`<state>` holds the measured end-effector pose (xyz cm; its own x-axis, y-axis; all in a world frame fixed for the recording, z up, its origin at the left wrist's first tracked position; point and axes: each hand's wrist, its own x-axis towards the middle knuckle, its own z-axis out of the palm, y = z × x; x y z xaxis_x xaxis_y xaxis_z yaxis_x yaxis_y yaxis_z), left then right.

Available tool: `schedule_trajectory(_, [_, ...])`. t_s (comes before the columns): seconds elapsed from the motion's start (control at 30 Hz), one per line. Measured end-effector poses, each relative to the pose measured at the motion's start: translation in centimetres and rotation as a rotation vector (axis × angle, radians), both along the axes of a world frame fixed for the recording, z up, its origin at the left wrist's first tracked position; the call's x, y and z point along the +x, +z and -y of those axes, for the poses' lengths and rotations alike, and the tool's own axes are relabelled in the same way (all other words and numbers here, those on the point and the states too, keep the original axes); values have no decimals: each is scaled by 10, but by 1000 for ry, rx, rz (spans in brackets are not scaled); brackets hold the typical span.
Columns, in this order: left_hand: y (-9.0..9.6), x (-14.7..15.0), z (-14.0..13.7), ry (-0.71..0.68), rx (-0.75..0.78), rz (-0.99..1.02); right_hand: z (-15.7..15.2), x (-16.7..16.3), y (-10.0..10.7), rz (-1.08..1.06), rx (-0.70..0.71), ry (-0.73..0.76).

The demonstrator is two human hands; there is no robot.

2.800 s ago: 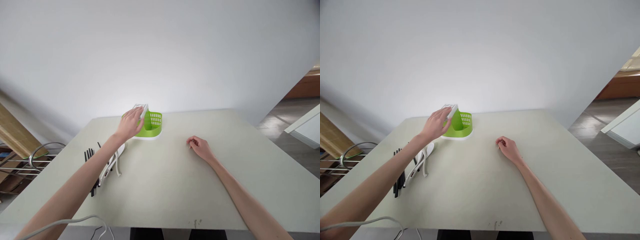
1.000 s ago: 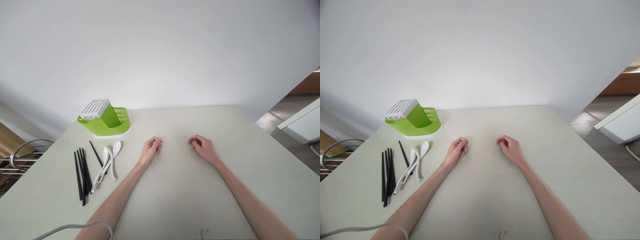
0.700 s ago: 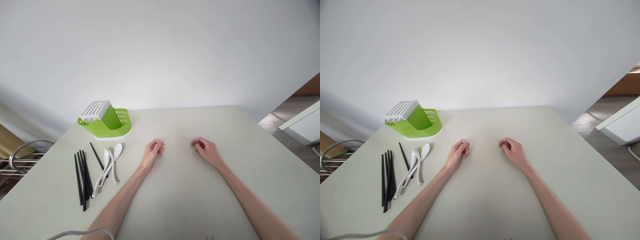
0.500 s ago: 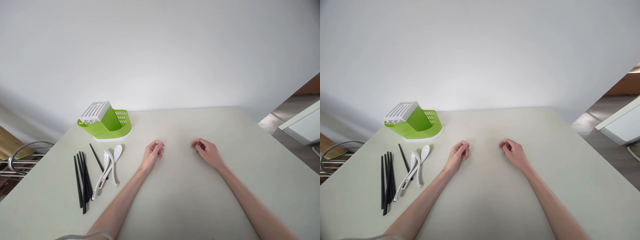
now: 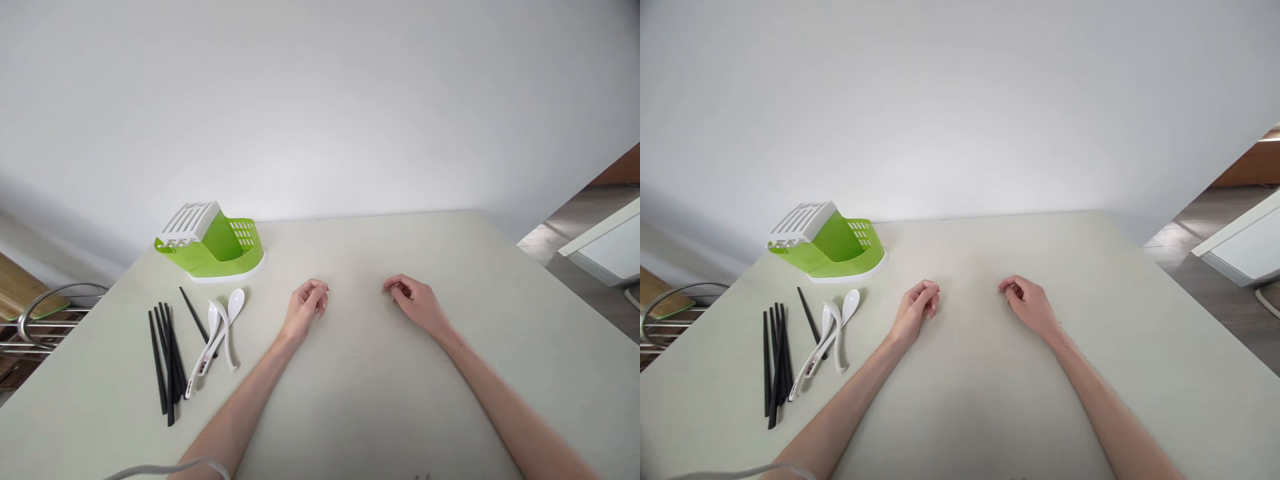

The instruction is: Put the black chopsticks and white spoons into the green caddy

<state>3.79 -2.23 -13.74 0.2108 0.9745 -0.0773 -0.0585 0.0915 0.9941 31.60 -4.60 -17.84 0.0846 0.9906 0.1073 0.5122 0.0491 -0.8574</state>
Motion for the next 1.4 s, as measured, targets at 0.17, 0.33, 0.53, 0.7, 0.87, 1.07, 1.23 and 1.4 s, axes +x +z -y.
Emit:
schedule_trajectory(0.17, [1,0,0,4,-11,-5,0,0,-1,12,4,-1])
schedule_trajectory(0.33, [0,-1,0,7,-6,-4,1,-1,1,9,-2,-3])
schedule_trajectory(0.53, [-1,-1,0,3,-5,-5,1,-1,0,5,-9,-3])
schedule_trajectory(0.7, [-1,-1,1,3,-3,-11,0,-1,-1,17,0,0])
schedule_trajectory(0.87, [0,-1,1,-7,4,-26,1,-1,0,11,-4,2])
schedule_trajectory(1.07, [0,-1,3,-10,25,-54,2,-1,0,16,0,-3])
schedule_trajectory(1.23, [0,1,4,-19,49,-77,2,-1,1,15,1,-6])
schedule_trajectory(1.4, [0,3,7,-45,77,-158,2,-1,1,1,19,3])
